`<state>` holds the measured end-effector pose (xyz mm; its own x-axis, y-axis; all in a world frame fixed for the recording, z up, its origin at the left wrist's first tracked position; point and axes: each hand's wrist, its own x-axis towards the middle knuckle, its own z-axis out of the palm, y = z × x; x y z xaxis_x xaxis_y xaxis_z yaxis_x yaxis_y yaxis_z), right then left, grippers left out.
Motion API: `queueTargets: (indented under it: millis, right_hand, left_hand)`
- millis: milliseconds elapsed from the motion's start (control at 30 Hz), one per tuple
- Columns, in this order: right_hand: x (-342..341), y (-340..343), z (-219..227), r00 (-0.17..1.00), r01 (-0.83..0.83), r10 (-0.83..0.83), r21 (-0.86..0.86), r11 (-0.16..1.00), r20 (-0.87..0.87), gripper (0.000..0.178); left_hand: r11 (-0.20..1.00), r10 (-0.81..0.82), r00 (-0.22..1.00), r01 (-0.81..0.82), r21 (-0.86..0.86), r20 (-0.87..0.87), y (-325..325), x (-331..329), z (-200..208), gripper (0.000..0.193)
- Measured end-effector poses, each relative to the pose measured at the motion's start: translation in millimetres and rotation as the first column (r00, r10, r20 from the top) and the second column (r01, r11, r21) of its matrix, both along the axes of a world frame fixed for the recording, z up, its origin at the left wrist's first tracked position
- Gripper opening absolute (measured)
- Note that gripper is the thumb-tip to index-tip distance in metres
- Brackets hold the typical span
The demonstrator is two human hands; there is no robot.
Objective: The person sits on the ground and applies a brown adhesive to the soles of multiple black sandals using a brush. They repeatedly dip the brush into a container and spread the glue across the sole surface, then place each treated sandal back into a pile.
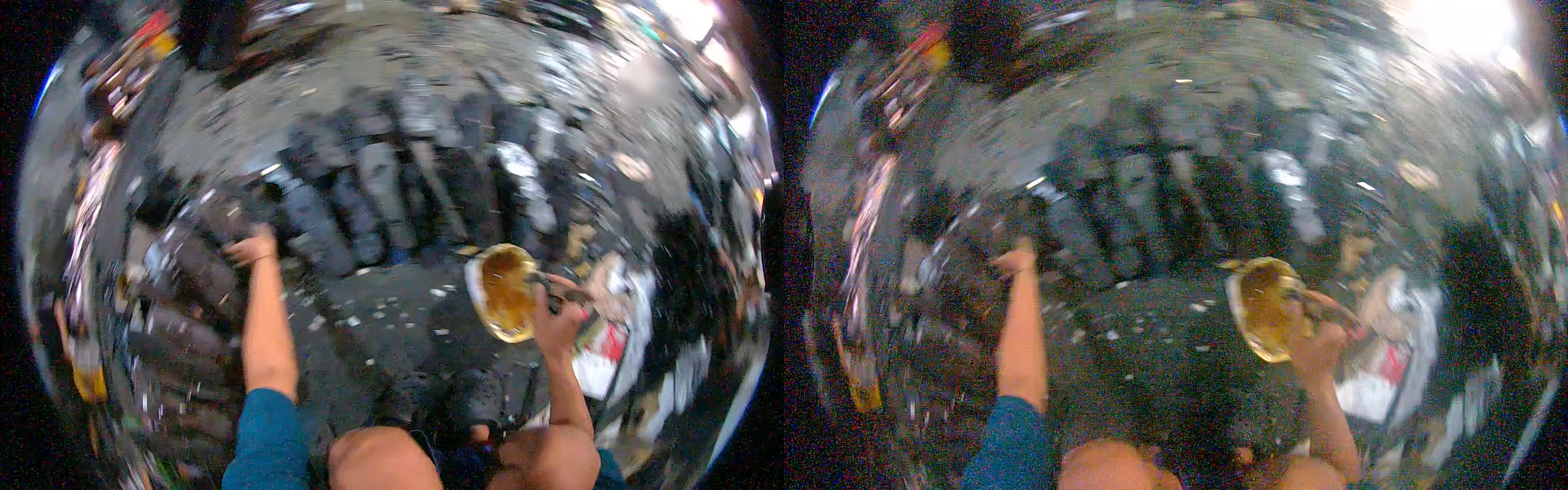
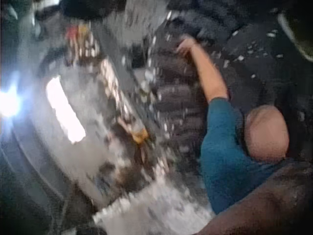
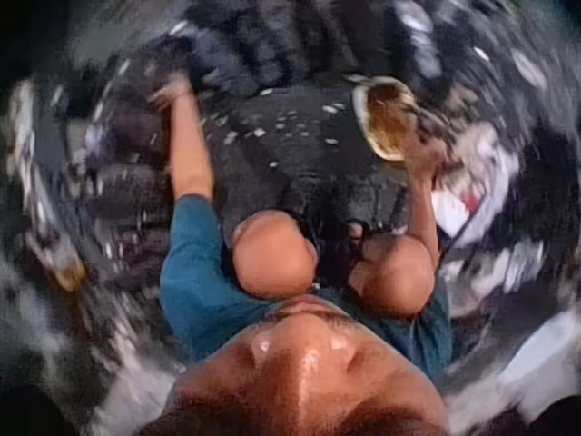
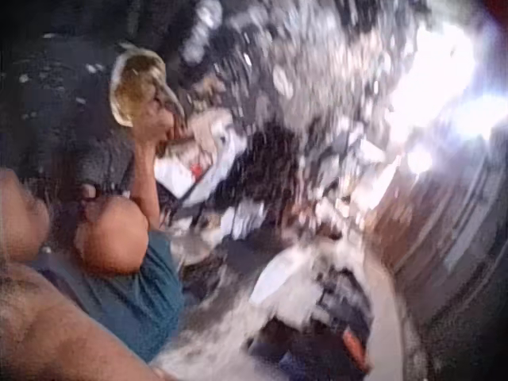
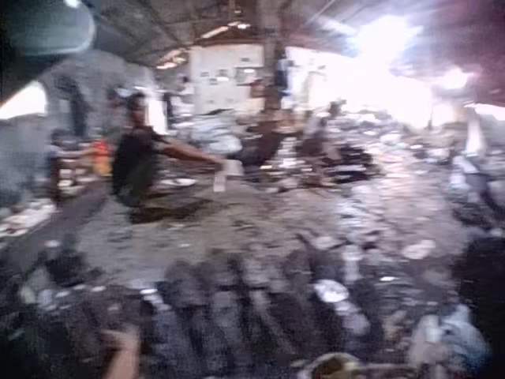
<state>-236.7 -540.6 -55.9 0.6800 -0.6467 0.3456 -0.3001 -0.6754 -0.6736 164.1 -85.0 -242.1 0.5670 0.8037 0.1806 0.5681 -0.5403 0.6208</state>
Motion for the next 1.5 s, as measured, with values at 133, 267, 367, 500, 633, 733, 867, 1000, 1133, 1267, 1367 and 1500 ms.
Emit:
queueTargets:
  millis: [133,267,367,500,633,733,867,1000,1133,1267,1367,1500]
  right_hand:
    - [-23.0,-16.7,21.8,0.571,-0.187,0.245,0.166,0.968,-0.784,0.034]
    - [-86.0,-17.7,19.9,0.688,-0.119,0.205,0.169,0.978,-0.697,0.043]
    - [-72.9,-14.0,30.3,0.790,-0.094,0.186,0.185,0.978,-0.584,0.047]
    - [-52.4,-0.2,22.1,0.705,-0.131,0.232,0.198,0.971,-0.670,0.040]
    - [-64.0,-4.5,16.1,0.623,-0.089,0.291,0.304,0.949,-0.726,0.036]
    - [-70.2,-24.5,37.1,0.493,-0.127,0.457,0.458,0.880,-0.740,0.044]
    - [-53.5,1.9,29.2,0.932,-0.219,0.361,0.759,0.613,-0.022,0.030]
    - [-33.0,31.9,12.6,0.946,-0.290,0.302,0.725,0.625,0.119,0.027]
    - [7.7,60.4,32.9,0.916,-0.399,0.356,0.471,0.787,0.182,0.021]
    - [33.3,62.7,23.6,0.912,-0.411,0.376,0.337,0.847,0.167,0.022]
    - [17.9,88.0,25.3,0.787,-0.615,0.544,0.428,0.662,0.289,0.025]
    - [42.9,63.2,42.9,0.909,-0.390,0.333,0.231,0.892,0.250,0.022]
  left_hand:
    - [0.900,-0.144,0.965,0.220,-0.377,0.219,91.7,46.3,5.7,0.077]
    - [0.872,-0.424,0.885,0.457,-0.176,0.194,8.4,-67.7,38.8,0.065]
    - [0.321,-0.856,0.442,0.861,-0.393,0.268,-17.0,-217.0,102.4,0.032]
    - [0.098,-0.995,0.056,0.734,-0.672,-0.084,-81.1,-366.1,119.5,0.041]
    - [0.147,-0.971,0.126,0.985,-0.091,-0.202,-91.1,-386.4,126.7,0.036]
    - [0.055,-0.997,0.069,0.928,-0.369,0.025,-87.4,-389.4,132.3,0.023]
    - [-0.307,-0.945,-0.328,0.906,-0.291,-0.022,-135.4,-372.7,113.8,0.057]
    - [-0.242,-0.968,-0.250,0.883,-0.402,0.034,-178.7,-346.4,88.3,0.055]
    - [-0.417,-0.629,0.689,0.092,-0.904,0.360,-209.5,-320.7,122.8,0.050]
    - [-0.469,-0.511,0.768,0.127,-0.874,0.385,-213.7,-315.2,160.6,0.047]
    - [-0.320,-0.530,0.773,0.200,-0.926,0.350,-208.2,-308.1,163.1,0.048]
    - [-0.357,-0.505,0.773,0.217,-0.908,0.384,-212.0,-329.5,146.2,0.048]
